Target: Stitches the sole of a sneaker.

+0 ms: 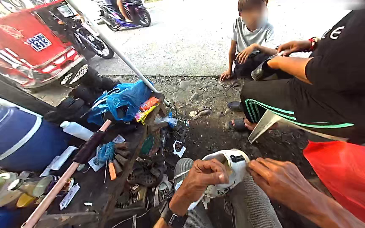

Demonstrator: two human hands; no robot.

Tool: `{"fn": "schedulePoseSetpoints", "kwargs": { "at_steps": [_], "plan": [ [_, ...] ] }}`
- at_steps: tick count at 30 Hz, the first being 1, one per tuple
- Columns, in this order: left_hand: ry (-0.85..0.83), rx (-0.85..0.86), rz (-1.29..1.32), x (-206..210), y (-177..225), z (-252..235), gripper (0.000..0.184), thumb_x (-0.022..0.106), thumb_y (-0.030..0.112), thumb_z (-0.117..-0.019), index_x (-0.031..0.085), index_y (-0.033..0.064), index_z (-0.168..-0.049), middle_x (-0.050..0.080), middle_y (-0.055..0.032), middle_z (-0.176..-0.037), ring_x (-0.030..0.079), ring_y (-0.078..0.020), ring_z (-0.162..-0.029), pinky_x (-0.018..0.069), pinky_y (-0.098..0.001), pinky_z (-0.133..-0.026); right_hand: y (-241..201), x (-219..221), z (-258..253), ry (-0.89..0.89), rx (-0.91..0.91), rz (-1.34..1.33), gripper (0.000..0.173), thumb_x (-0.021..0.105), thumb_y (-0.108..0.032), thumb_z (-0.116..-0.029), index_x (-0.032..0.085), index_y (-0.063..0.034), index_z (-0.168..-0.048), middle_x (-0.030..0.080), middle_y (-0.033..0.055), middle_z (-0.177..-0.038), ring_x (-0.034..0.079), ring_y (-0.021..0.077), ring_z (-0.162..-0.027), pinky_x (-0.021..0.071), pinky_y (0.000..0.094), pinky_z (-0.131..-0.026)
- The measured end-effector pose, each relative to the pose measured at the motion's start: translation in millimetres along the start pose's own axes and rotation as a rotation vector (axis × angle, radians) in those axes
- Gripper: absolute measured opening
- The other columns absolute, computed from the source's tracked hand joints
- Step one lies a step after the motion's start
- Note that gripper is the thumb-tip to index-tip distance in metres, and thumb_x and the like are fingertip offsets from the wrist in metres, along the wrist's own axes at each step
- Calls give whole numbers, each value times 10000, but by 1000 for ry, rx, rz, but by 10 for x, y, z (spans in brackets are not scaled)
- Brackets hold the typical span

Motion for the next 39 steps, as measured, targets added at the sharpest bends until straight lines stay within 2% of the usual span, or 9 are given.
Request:
{"fn": "schedulePoseSetpoints", "kwargs": {
  "at_steps": [3,6,12,23,29,32,34,37,39],
  "plan": [
    [150,-17,-570,-29,-35,-57,138,709,134,-939,759,7,-918,727,-66,-994,672,-123,-1006,553,-312,-927,9,23,9,5,11,-7,209,552,-291,-935,701,-166,-859,658,20,-725,656,197,-566,511,376,-426],
    [140,-42,-749,56,-154,-128,124,653,62,-944,753,-10,-925,721,-83,-982,669,-111,-993,541,-299,-931,15,64,15,8,6,4,179,553,-285,-911,675,-186,-825,622,-8,-685,627,159,-540,477,333,-409],
    [177,-52,-656,137,-299,-248,113,639,1,-893,752,6,-888,734,-45,-945,682,-61,-927,560,-271,-879,3,66,49,-27,21,-33,155,578,-274,-899,672,-176,-824,618,-1,-682,624,159,-529,486,339,-411],
    [63,-49,-603,92,-302,-249,77,658,-19,-888,734,-25,-878,721,-54,-911,671,-46,-899,552,-248,-854,-41,76,60,-23,108,-72,138,585,-255,-874,677,-161,-832,629,11,-679,612,168,-495,479,355,-396],
    [35,-29,-562,19,-303,-248,97,649,-25,-898,733,-21,-948,732,-36,-917,679,-27,-870,568,-243,-832,-88,88,16,-10,157,-20,149,579,-263,-887,677,-159,-846,626,11,-677,614,175,-490,484,360,-392],
    [73,-76,-526,-30,-307,-289,139,627,-13,-913,729,-11,-1008,731,-30,-941,682,-33,-868,575,-250,-830,-94,93,-96,4,158,61,163,584,-263,-876,685,-141,-917,615,11,-642,604,188,-461,488,364,-384],
    [77,-119,-514,-70,-322,-313,135,616,1,-916,726,-4,-993,721,-15,-916,670,-26,-843,567,-248,-810,-132,81,-158,-57,154,152,241,610,-235,-875,712,-75,-1024,643,64,-660,641,241,-489,517,391,-411],
    [78,-156,-519,-127,-377,-346,100,621,25,-902,719,12,-915,704,4,-841,654,-21,-790,554,-258,-768,-185,71,-198,-336,197,247,318,583,-199,-994,681,35,-1185,708,191,-858,720,353,-689,576,449,-555],
    [81,-174,-510,-147,-400,-311,108,619,26,-902,726,16,-912,711,7,-851,661,-21,-803,559,-261,-783,-176,71,-198,-427,162,222,288,541,-198,-1027,677,50,-1080,696,213,-890,722,375,-752,583,463,-589]
  ]
}}
Point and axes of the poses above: each hand's wrist, its own z-axis away from the middle knuckle, its own x-axis out of the palm, y = z × x, the point moved 4 cm from there along -z, towards the middle knuckle
